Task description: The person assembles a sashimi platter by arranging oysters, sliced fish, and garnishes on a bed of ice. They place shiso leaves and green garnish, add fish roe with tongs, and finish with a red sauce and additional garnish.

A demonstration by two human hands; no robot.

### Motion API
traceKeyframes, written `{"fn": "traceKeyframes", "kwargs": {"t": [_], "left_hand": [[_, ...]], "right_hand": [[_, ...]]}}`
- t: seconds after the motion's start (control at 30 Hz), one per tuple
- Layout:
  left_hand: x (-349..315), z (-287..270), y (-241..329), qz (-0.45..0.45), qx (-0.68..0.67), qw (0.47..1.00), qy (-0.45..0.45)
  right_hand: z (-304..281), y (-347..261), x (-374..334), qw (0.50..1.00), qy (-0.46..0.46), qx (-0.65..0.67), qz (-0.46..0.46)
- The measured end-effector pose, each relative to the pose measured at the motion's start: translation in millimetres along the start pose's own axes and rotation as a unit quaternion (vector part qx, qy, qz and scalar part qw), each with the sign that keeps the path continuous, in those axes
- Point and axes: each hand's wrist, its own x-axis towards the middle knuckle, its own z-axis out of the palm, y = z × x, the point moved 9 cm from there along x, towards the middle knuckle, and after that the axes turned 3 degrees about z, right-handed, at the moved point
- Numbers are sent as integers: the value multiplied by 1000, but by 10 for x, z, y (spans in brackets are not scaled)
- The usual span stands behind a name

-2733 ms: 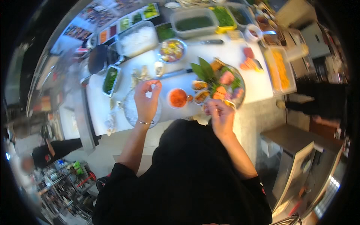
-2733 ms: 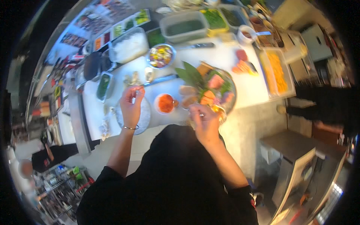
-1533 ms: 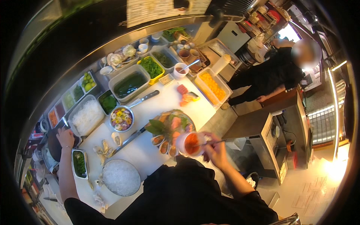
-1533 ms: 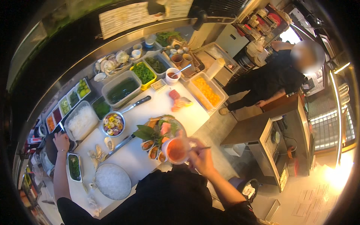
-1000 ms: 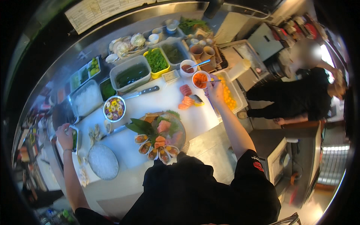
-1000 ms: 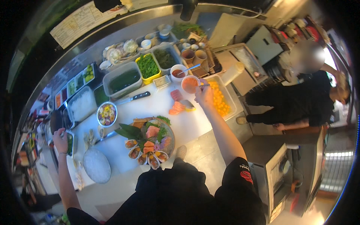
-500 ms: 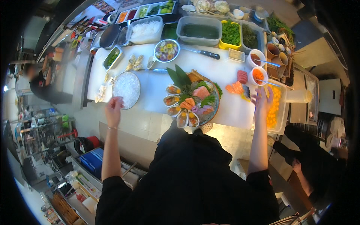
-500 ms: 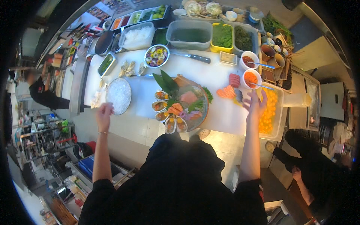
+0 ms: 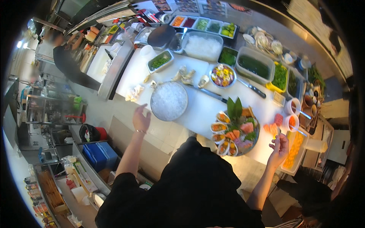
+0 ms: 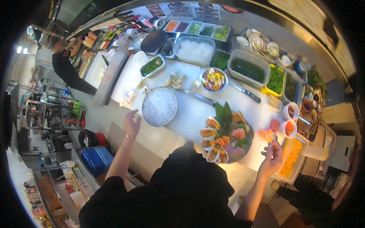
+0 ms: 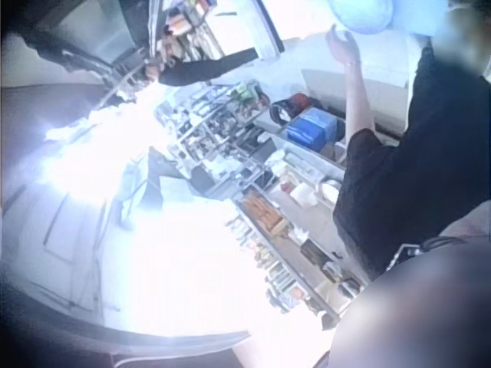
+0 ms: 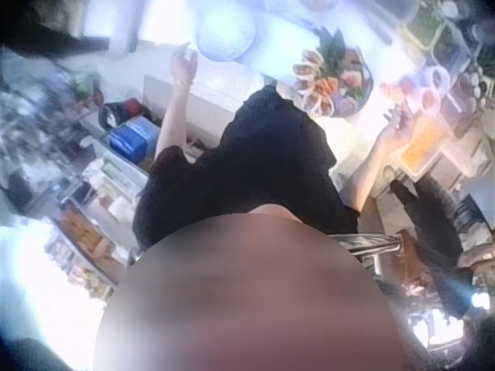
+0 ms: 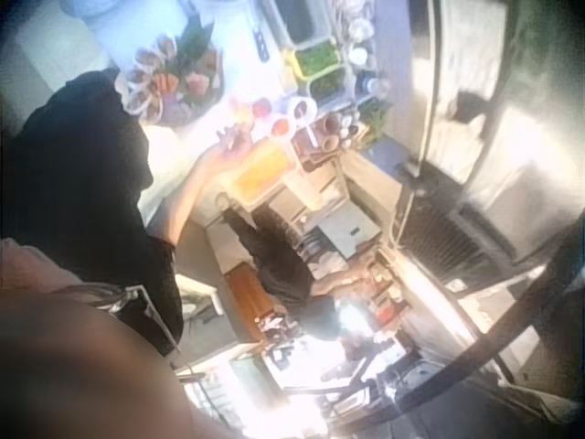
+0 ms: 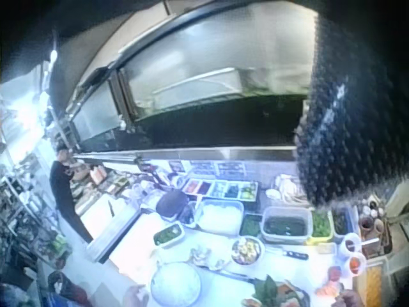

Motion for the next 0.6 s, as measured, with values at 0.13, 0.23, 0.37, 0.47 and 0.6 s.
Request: {"fn": "traceKeyframes", "kwargs": {"t": [0.13,0.23,0.37,0.47,0.6], "left_hand": [[1004,40,-584,-46,193,980,-29],[1520,134,-851,-104,261,953,-110],[2299,289,-567,-27,-107,993,40],[2738,1084,-616,-162,-317,929,-103],[2909,1520,-600,-215,-459,834,-217]], "right_hand": [[1064,-727,-132,998,-29,15,-56],[2234,-1073,-392,986,-157,-24,-44],[3807,-1348,-628,950,-284,-100,-86],[4697,-1437,-767,922,-349,-114,-121],[5345,-1525,-817,903,-375,-138,-160]]}}
